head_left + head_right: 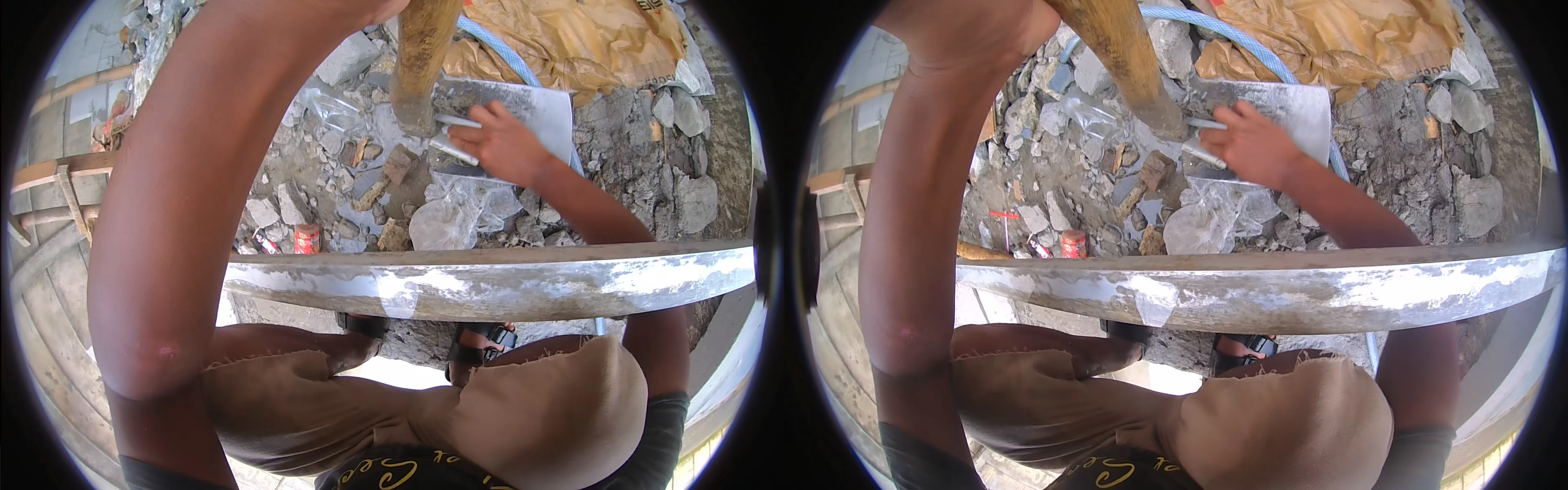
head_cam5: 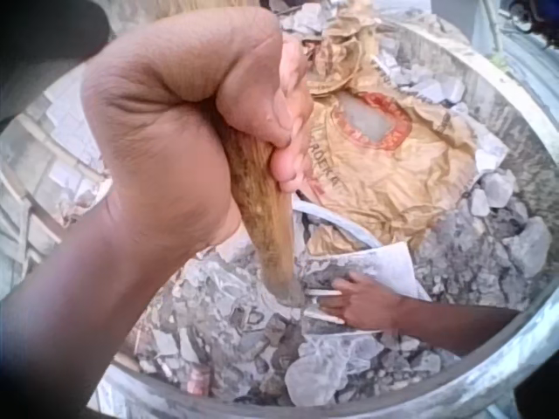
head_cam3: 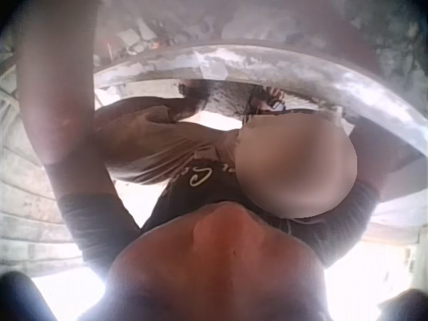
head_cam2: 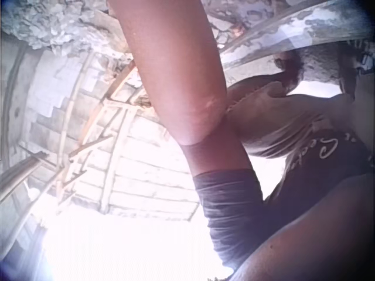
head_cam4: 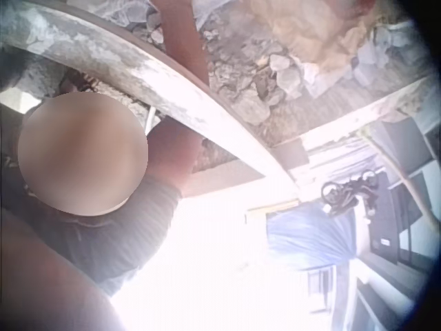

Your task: The person cleans and scrapes a metal trowel using a wooden handle and water, removing dried concrete residue.

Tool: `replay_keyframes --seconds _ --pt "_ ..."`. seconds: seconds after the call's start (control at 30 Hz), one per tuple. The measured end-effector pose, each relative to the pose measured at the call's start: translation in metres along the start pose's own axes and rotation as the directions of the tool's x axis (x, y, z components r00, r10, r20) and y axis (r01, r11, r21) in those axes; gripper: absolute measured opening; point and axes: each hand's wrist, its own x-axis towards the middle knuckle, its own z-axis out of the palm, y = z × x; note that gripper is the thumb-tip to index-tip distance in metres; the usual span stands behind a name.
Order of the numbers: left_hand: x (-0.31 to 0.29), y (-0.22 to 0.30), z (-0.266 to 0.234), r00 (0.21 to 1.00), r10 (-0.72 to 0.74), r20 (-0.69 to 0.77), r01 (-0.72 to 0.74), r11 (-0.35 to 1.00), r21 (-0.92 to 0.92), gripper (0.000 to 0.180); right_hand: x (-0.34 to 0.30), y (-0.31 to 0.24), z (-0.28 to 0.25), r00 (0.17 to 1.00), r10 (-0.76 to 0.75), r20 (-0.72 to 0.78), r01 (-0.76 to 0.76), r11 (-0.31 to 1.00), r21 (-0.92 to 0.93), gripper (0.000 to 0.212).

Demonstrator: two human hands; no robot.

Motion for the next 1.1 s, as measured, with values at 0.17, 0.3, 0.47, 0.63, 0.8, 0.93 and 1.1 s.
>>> replay_keyframes --seconds 0.17,0.3,0.47,0.63,0.8,0.93,1.1 --pt "-0.008 0.028 0.009 0.947 -0.300 -0.117 0.272 0.939 -0.209 0.023 -0.010 0.012 0.006 0.997 0.037 -0.061 -0.034 0.998 0.047 0.034" --pt "-0.007 0.041 -0.013 0.794 -0.559 -0.240 0.507 0.826 -0.247 0.011 0.008 0.002 -0.010 0.996 0.075 0.047 -0.084 0.972 0.218 0.034" --pt "-0.008 0.040 -0.020 0.756 -0.629 -0.181 0.562 0.766 -0.313 0.012 -0.005 0.009 -0.010 0.999 0.004 0.049 -0.013 0.980 0.200 0.036" --pt "-0.017 0.027 -0.033 0.833 -0.553 -0.011 0.509 0.775 -0.375 0.015 0.012 0.003 0.000 1.000 0.017 -0.019 -0.013 0.981 0.193 0.038" --pt "-0.022 0.029 -0.030 0.850 -0.514 -0.115 0.485 0.849 -0.209 0.017 0.007 0.004 -0.009 0.999 0.033 0.040 -0.037 0.991 0.131 0.036" --pt "-0.022 0.026 -0.015 0.851 -0.514 -0.105 0.467 0.834 -0.295 0.020 -0.011 0.004 -0.010 0.993 0.090 0.069 -0.098 0.988 0.120 0.045" --pt "-0.028 0.000 -0.024 0.890 -0.416 0.185 0.443 0.695 -0.566 0.025 0.004 0.009 0.002 0.993 0.110 -0.036 -0.105 0.989 0.101 0.036"
